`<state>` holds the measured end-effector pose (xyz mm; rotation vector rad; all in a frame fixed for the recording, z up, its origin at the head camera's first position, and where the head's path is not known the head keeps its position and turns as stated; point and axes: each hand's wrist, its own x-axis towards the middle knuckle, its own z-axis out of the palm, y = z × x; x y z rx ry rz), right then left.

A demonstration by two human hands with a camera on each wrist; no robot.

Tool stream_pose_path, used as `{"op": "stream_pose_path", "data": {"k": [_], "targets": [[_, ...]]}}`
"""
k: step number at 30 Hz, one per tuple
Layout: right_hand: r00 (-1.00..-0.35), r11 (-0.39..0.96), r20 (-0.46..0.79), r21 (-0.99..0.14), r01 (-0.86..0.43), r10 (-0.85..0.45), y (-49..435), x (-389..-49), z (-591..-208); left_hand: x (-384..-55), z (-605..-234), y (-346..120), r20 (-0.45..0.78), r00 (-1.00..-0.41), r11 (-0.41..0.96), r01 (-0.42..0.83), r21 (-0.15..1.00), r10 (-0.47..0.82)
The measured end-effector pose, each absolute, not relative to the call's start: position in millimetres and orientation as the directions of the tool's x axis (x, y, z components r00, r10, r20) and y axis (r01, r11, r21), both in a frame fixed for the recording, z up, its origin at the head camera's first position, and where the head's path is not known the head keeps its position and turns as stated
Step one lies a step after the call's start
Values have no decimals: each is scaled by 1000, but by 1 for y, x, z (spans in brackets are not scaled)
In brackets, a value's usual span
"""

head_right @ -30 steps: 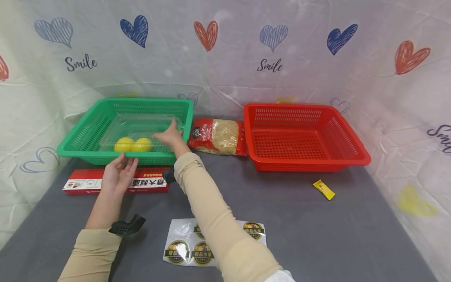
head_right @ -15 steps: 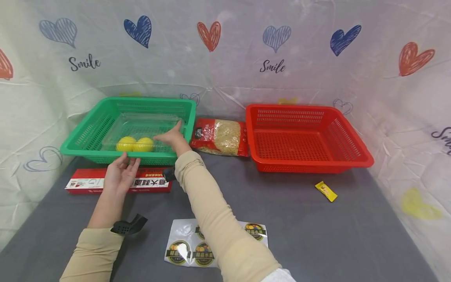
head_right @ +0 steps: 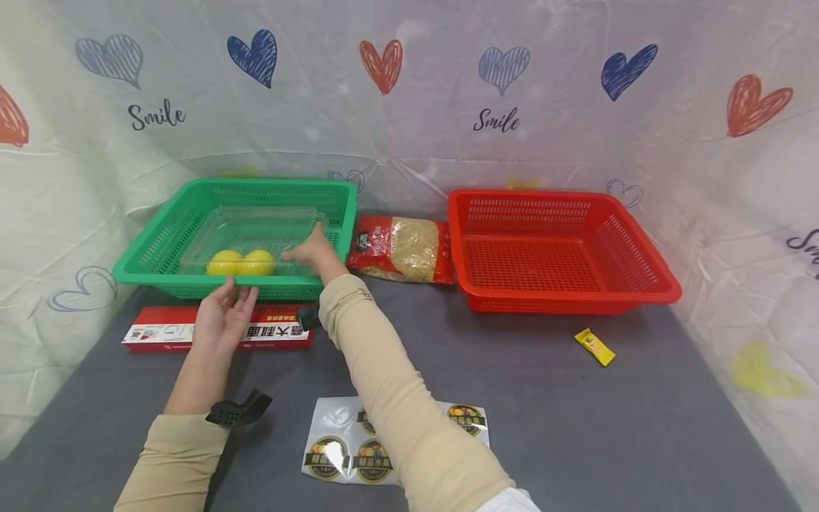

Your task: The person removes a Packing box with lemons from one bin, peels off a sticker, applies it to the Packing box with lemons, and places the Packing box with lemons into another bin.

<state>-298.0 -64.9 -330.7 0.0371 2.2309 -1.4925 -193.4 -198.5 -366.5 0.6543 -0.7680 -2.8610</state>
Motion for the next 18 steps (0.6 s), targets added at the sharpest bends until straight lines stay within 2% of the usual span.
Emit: {"op": "stream_pose_path", "data": {"k": [11, 18], "targets": [[-919, 348, -353, -896, 277, -177, -69, -294, -333, -195, -368, -199, -370, -902, -845, -10, 535, -223], [-929, 309, -346, -905, 293, -129, -72, -291, -329, -200, -380, -205, -320, -925, -865, 17, 502, -204]]}}
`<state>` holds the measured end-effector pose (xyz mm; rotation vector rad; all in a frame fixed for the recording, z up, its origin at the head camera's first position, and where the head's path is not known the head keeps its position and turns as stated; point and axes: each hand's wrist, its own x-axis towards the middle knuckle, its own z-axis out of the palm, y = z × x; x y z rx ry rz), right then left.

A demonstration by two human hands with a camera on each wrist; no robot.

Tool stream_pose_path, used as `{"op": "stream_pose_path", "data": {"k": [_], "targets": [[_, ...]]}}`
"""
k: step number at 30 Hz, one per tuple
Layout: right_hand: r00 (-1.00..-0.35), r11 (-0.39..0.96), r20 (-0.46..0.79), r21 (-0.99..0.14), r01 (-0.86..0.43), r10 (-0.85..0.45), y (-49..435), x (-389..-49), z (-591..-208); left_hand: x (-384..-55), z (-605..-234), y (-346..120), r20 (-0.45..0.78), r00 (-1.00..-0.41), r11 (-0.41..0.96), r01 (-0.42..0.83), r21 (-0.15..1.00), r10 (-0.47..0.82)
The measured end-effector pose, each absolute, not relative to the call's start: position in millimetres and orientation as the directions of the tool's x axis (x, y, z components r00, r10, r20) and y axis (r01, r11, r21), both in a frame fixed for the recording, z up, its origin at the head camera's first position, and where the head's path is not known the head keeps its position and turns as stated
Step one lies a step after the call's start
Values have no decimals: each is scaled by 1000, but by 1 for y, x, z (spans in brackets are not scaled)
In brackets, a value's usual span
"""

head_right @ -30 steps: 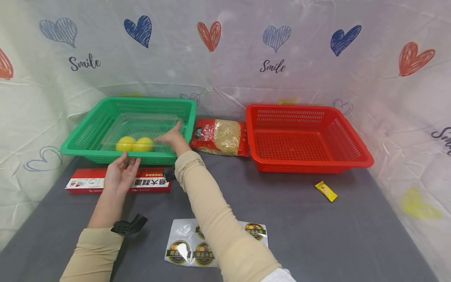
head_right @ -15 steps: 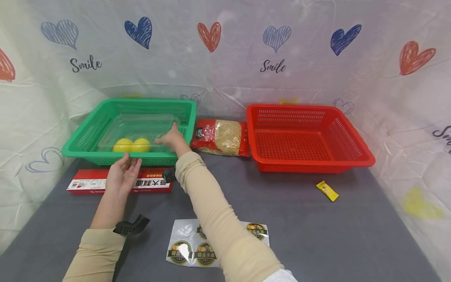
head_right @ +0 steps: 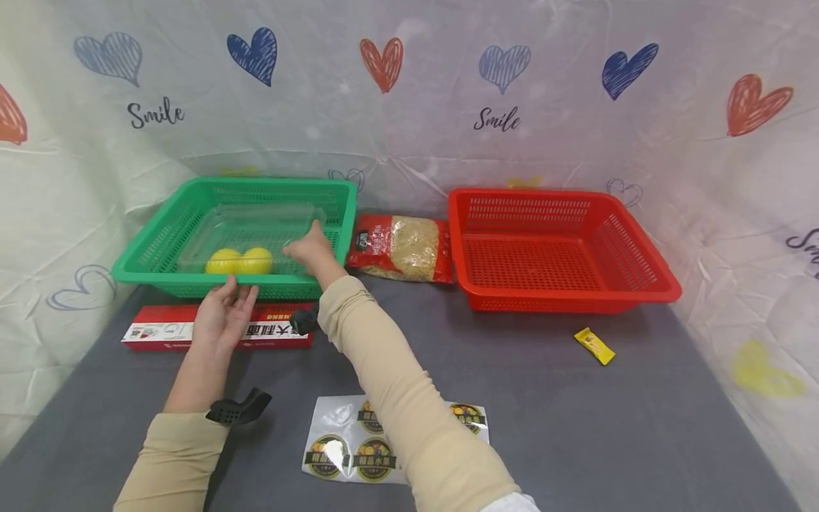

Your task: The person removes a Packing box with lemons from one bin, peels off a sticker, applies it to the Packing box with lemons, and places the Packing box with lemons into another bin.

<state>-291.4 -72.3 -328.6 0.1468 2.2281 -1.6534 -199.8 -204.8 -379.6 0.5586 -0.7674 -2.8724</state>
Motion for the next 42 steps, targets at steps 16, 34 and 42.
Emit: {"op": "stream_pose_path", "data": {"k": [16, 34, 42], "targets": [[-919, 210, -337, -932, 295, -205, -55, -292, -307, -195, -372, -199, -345, -917, -840, -21, 542, -200], [-902, 174, -362, -929, 327, -237, -24, -292, -277, -196, -369, -201, -347, -919, -834, -38, 551, -187], [-909, 169, -351, -933, 318, -224, -13, -292, -271, -195, -368, -202, -355, -915, -841, -33, 540, -192]]}}
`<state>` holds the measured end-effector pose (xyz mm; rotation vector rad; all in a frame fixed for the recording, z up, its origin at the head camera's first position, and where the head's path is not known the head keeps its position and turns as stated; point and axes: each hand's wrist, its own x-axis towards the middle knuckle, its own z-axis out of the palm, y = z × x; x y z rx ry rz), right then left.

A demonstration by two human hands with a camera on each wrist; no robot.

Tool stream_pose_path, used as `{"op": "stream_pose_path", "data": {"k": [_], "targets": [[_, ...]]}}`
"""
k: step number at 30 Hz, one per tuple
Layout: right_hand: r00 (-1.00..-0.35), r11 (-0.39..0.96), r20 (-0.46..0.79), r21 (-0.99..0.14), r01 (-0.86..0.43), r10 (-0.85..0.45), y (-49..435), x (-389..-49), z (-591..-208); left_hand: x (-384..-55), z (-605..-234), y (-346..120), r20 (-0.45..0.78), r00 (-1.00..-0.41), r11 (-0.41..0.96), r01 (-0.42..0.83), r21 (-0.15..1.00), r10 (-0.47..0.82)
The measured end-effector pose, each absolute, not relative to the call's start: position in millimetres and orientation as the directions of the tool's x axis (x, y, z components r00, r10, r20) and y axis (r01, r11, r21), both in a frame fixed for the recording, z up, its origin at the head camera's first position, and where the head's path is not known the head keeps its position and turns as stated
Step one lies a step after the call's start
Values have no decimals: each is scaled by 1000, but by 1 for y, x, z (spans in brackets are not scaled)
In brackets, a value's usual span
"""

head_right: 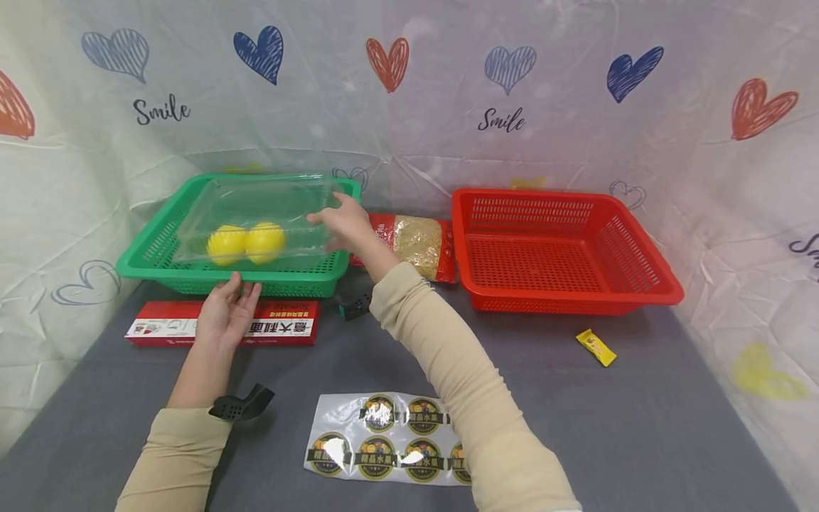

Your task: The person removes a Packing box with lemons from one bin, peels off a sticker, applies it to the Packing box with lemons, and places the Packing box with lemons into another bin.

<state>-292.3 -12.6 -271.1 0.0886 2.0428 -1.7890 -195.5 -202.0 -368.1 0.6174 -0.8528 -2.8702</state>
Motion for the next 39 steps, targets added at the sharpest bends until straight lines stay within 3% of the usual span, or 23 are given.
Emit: {"op": "stream_pose_path", "data": {"k": [24, 32, 39], "targets": [[-940, 213, -283, -946, 243, -188, 20, -280, -258, -195, -368, -201, -354, -916, -837, -38, 546, -189], [-945, 278, -243, -944, 178, -219, 35, -270, -254, -195, -369, -201, -355, -914, -839, -29, 543, -198], [-934, 250, -254, -949, 191, -251, 48, -261, -246, -194, -370, -201, -334, -921, -834, -20, 552, -199]]}}
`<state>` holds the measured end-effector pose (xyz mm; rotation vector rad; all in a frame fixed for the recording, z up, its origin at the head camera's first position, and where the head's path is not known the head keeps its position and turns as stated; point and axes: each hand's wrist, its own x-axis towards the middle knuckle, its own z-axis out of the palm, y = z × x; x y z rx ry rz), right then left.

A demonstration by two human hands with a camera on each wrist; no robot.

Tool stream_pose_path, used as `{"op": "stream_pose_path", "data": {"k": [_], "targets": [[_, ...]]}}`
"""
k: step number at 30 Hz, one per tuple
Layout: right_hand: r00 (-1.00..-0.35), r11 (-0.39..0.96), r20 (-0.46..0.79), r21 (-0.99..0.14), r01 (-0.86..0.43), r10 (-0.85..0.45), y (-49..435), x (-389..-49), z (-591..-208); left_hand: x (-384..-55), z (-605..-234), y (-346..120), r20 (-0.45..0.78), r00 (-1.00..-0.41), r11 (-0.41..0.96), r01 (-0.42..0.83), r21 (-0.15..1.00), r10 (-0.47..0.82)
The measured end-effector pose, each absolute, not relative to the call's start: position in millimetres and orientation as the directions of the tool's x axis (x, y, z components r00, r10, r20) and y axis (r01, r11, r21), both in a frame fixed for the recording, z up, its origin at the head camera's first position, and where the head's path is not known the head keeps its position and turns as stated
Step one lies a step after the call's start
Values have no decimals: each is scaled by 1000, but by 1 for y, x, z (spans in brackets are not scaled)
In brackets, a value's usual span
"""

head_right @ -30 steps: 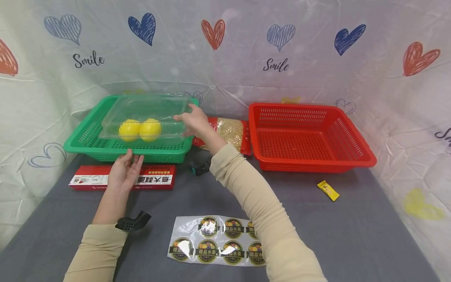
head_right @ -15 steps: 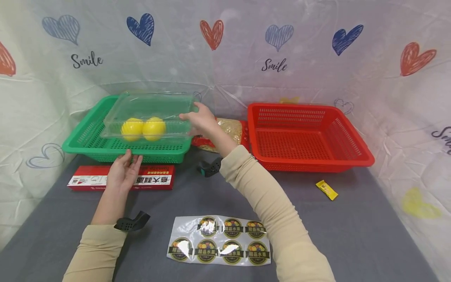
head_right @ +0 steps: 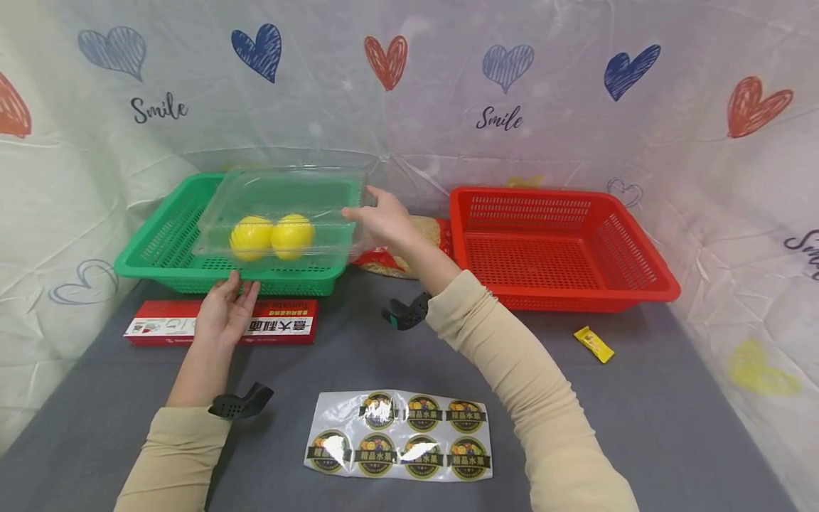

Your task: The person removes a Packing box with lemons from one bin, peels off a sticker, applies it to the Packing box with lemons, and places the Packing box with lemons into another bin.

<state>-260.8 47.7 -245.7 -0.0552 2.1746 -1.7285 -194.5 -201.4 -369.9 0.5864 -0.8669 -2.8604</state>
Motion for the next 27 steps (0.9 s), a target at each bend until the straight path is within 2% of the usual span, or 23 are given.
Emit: {"op": "stream_pose_path", "data": {"k": [15, 27], "targets": [[-936, 281, -181, -955, 94, -301, 87, -236, -244, -194, -372, -201, -310, -932, -841, -8, 540, -190], [-940, 378, -174, -924, 54, -292, 120, -214, -253, -195, -372, -201, -327, -927, -857, -14, 515, -181]]}}
